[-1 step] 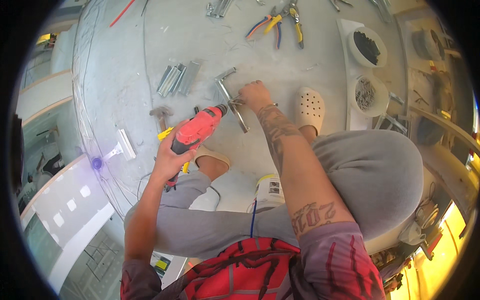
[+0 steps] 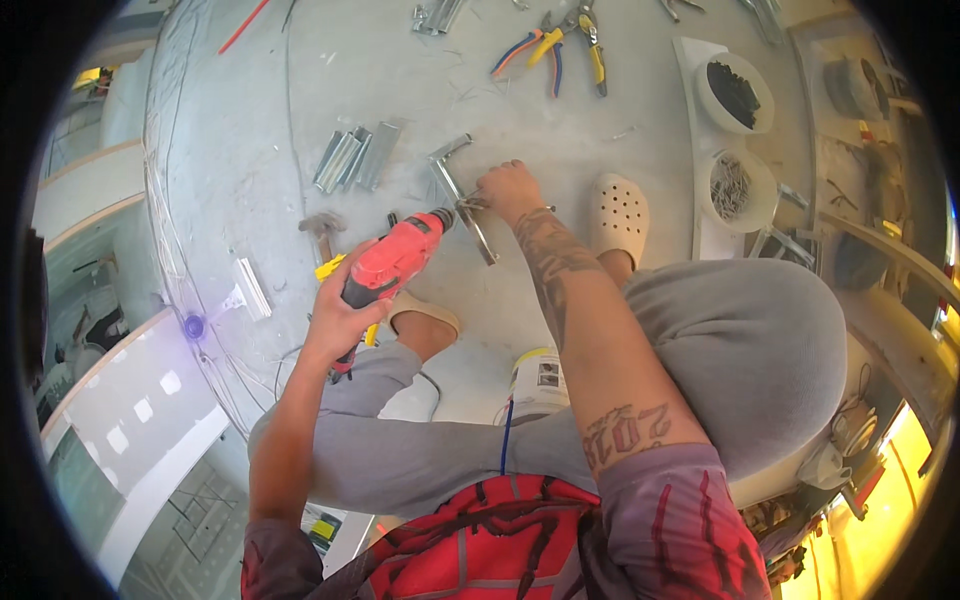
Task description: Assemble metal frame components using clamps, a drill, and a rivet tool.
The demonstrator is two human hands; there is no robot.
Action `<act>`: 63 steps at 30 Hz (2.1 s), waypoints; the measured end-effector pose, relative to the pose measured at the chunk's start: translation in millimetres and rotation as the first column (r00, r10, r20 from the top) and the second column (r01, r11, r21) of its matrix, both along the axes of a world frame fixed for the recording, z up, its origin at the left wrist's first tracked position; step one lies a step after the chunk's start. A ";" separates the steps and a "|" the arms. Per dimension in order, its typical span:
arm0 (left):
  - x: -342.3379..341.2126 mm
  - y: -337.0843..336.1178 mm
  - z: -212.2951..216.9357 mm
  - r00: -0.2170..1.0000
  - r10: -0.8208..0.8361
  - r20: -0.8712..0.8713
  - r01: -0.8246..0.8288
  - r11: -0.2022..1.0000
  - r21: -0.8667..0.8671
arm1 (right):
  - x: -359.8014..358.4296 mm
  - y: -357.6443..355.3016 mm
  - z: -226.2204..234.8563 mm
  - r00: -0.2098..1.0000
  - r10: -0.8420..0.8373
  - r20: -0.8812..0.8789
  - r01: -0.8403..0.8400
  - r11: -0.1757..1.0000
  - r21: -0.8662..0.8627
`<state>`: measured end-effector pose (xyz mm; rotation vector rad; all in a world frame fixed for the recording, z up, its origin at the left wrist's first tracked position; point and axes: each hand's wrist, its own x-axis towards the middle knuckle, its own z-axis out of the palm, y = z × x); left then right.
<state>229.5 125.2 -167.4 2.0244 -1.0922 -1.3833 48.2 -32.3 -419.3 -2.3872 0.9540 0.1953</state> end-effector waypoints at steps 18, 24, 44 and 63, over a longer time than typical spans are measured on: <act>-6.5 -14.4 -3.7 0.991 -0.014 0.132 0.017 1.000 -0.025 | -2.1 6.2 2.4 0.998 -0.018 0.067 0.021 0.999 -0.038; -11.6 -21.4 0.2 0.981 -0.044 0.187 0.036 0.998 0.042 | -3.5 7.0 -4.4 0.995 -0.004 0.101 0.007 1.000 -0.029; -13.0 -18.3 -15.7 0.960 -0.074 0.269 0.088 0.995 -0.038 | 0.3 0.7 6.0 0.996 0.029 0.086 -0.030 1.000 0.009; 77.0 45.5 191.0 0.957 -0.220 0.190 0.208 0.975 0.082 | 1.9 6.8 8.5 0.999 0.050 -0.004 -0.051 0.997 -0.058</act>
